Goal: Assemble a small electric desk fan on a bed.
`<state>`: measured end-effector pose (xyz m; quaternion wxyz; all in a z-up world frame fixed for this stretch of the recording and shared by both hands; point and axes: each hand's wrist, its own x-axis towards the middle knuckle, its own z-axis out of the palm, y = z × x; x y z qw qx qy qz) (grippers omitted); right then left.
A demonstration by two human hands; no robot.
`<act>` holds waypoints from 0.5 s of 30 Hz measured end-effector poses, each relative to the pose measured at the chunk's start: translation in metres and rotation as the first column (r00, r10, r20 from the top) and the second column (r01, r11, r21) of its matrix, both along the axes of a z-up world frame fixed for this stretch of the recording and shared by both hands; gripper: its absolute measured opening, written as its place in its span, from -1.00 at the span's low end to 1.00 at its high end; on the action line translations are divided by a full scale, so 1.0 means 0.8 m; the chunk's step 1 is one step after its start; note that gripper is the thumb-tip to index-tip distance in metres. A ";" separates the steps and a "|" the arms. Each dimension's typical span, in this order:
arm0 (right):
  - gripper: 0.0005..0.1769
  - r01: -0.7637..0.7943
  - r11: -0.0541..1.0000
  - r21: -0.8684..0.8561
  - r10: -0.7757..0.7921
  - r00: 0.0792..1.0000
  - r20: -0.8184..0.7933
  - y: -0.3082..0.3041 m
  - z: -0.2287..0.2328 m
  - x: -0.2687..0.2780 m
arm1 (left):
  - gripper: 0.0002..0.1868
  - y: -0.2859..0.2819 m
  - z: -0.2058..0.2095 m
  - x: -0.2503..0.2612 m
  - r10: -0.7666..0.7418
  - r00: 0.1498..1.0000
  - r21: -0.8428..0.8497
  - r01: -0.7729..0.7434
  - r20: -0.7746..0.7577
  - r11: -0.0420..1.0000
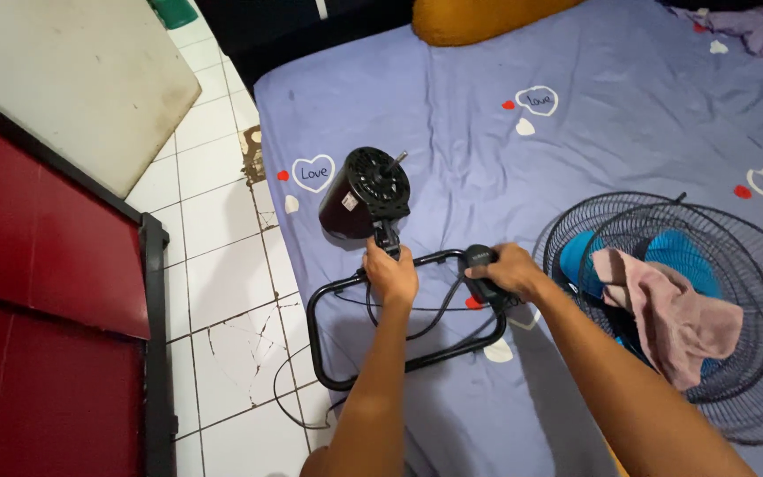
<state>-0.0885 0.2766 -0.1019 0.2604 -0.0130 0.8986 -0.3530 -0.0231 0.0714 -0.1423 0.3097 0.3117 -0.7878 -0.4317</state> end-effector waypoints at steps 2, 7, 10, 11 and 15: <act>-0.38 -0.012 0.999 -0.044 0.012 1.000 -0.013 0.003 -0.004 -0.003 | -0.47 0.000 0.004 0.000 0.016 1.000 0.007 -0.016 0.010 1.000; -0.39 -0.006 0.992 -0.124 0.005 1.000 -0.012 0.018 -0.017 0.002 | -0.52 0.001 0.007 0.003 0.004 0.998 0.039 -0.007 0.069 0.999; -0.38 0.107 0.911 -0.398 -0.083 0.994 0.077 0.012 -0.005 0.005 | -0.48 -0.001 0.005 -0.003 0.021 0.998 0.008 -0.021 0.056 1.000; -0.36 0.058 0.965 -0.256 -0.069 0.997 -0.033 0.009 -0.007 0.006 | -0.47 0.001 0.004 0.001 0.025 0.998 0.023 -0.026 0.056 0.999; -0.35 0.020 0.991 -0.132 -0.038 0.990 -0.139 0.001 -0.014 0.000 | -0.55 0.000 0.003 0.000 0.003 0.999 -0.002 -0.003 0.038 1.000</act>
